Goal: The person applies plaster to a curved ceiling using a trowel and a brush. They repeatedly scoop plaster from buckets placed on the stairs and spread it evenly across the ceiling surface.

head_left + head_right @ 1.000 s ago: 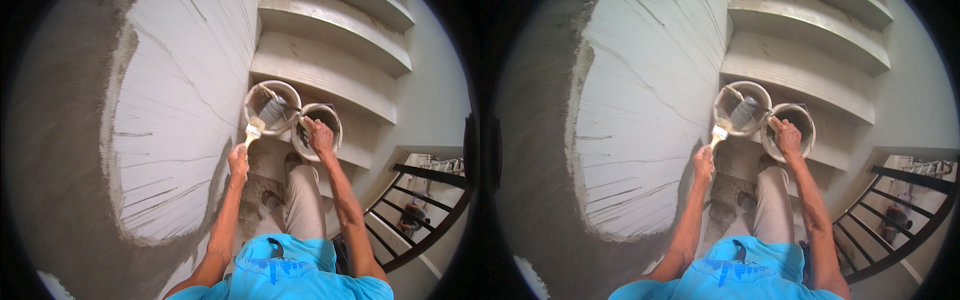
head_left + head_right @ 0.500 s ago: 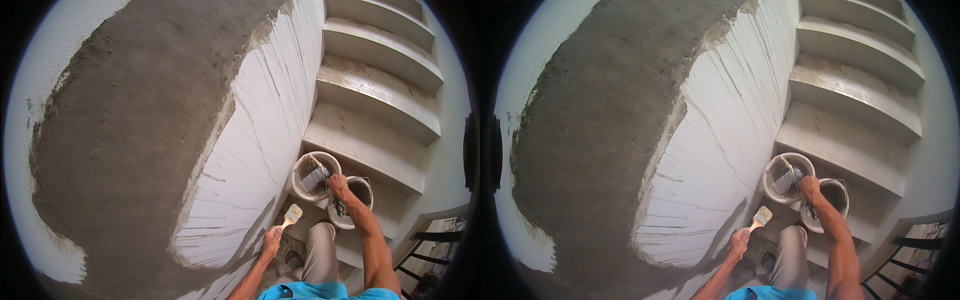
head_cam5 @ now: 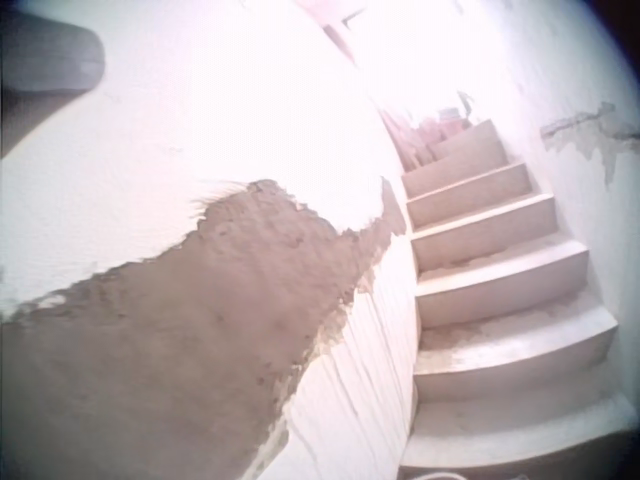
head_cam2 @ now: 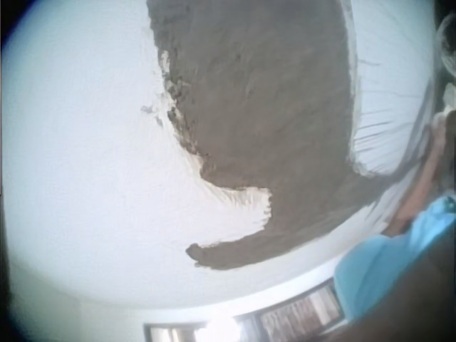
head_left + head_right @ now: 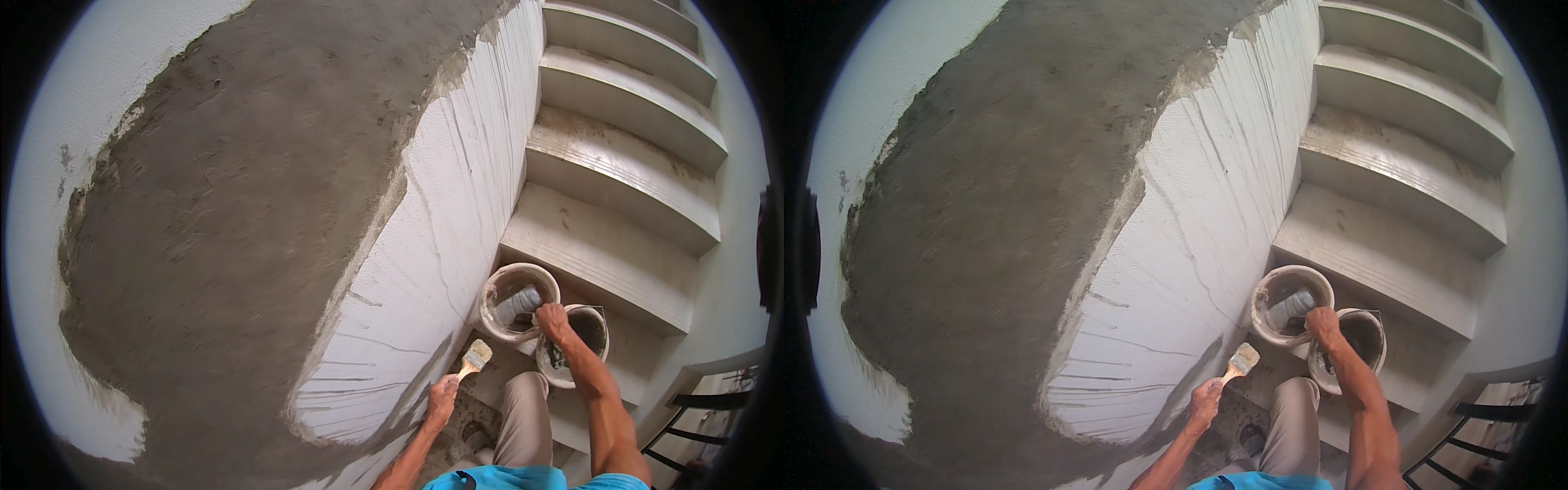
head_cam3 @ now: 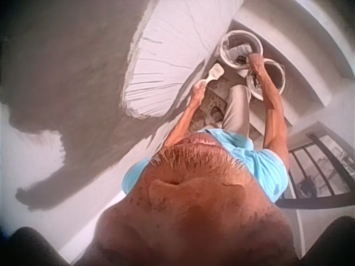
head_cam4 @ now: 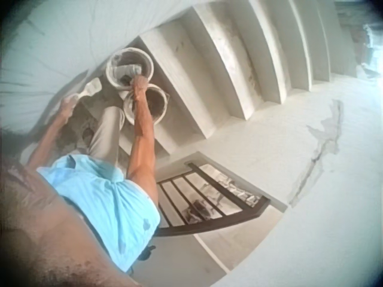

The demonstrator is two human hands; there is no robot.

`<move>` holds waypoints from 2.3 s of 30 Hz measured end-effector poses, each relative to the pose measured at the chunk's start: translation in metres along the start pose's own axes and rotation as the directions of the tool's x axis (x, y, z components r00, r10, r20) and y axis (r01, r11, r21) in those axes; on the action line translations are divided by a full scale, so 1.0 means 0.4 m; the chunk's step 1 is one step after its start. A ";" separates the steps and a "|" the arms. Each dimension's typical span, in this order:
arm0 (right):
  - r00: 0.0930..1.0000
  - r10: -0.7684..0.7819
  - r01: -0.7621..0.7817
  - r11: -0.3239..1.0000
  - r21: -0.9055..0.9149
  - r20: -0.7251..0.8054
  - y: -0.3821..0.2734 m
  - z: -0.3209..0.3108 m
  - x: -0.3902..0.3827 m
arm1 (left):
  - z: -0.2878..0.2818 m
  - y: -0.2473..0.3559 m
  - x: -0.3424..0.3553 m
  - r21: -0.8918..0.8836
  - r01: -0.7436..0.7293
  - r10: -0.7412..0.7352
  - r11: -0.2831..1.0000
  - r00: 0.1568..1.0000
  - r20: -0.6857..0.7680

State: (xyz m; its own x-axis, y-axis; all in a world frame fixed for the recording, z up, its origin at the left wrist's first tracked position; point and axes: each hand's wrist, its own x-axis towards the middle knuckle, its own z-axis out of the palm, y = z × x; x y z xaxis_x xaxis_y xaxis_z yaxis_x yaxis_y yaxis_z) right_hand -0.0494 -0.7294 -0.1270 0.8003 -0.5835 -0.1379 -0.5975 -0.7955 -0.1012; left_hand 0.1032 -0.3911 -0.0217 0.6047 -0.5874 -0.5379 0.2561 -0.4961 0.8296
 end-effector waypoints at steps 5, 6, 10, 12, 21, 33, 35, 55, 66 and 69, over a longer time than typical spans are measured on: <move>1.000 0.025 -0.024 0.998 0.060 -0.017 -0.050 -0.029 -0.013 | -0.009 -0.013 -0.012 -0.006 -0.004 0.004 1.000 1.000 -0.023; 0.998 0.063 -0.060 0.994 0.094 -0.030 -0.046 -0.040 -0.020 | -0.010 -0.019 -0.023 -0.024 0.006 -0.007 1.000 1.000 -0.017; 0.999 0.037 -0.038 0.999 -0.036 -0.025 -0.063 -0.008 -0.016 | -0.020 0.006 -0.040 -0.065 0.014 -0.013 0.998 1.000 0.015; 1.000 -0.019 0.018 0.999 -0.048 -0.009 -0.048 -0.009 -0.025 | -0.024 0.004 -0.040 -0.076 0.028 -0.026 0.997 0.999 0.018; 0.994 -0.105 0.104 0.990 -0.100 -0.014 -0.034 -0.026 -0.002 | -0.033 0.020 -0.057 -0.169 0.108 -0.098 0.980 0.993 0.063; 0.974 -0.102 0.082 0.991 -0.105 -0.200 0.019 -0.152 -0.123 | -0.057 -0.007 -0.074 -0.222 0.074 -0.053 0.972 0.994 0.101; 0.987 -0.005 -0.003 0.999 -0.051 -0.158 0.028 -0.195 -0.162 | -0.057 0.007 -0.083 -0.233 0.084 -0.062 0.969 0.993 0.098; 0.768 0.640 -0.247 0.316 0.916 -0.013 -0.108 -0.197 -0.352 | -0.229 -0.184 -0.167 -0.007 0.228 -0.228 0.974 0.974 -0.008; 0.847 0.476 0.297 -0.057 0.953 -0.235 -0.243 -0.673 -0.066 | -0.357 -0.497 -0.308 0.735 0.188 -0.029 0.651 0.974 -0.224; 0.795 0.475 0.434 -0.014 0.901 -0.376 -0.262 -0.780 0.030 | -0.409 -0.543 -0.368 0.756 0.264 -0.105 0.599 0.962 -0.253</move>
State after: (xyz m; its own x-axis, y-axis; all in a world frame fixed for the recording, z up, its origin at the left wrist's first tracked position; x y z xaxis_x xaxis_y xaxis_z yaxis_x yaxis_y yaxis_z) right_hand 0.0384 -0.7042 0.1894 0.3719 -0.9035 0.2130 0.3101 -0.0954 -0.9459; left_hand 0.0819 -0.0922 -0.0982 0.7453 -0.3510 -0.5668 -0.2566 -0.9357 0.2421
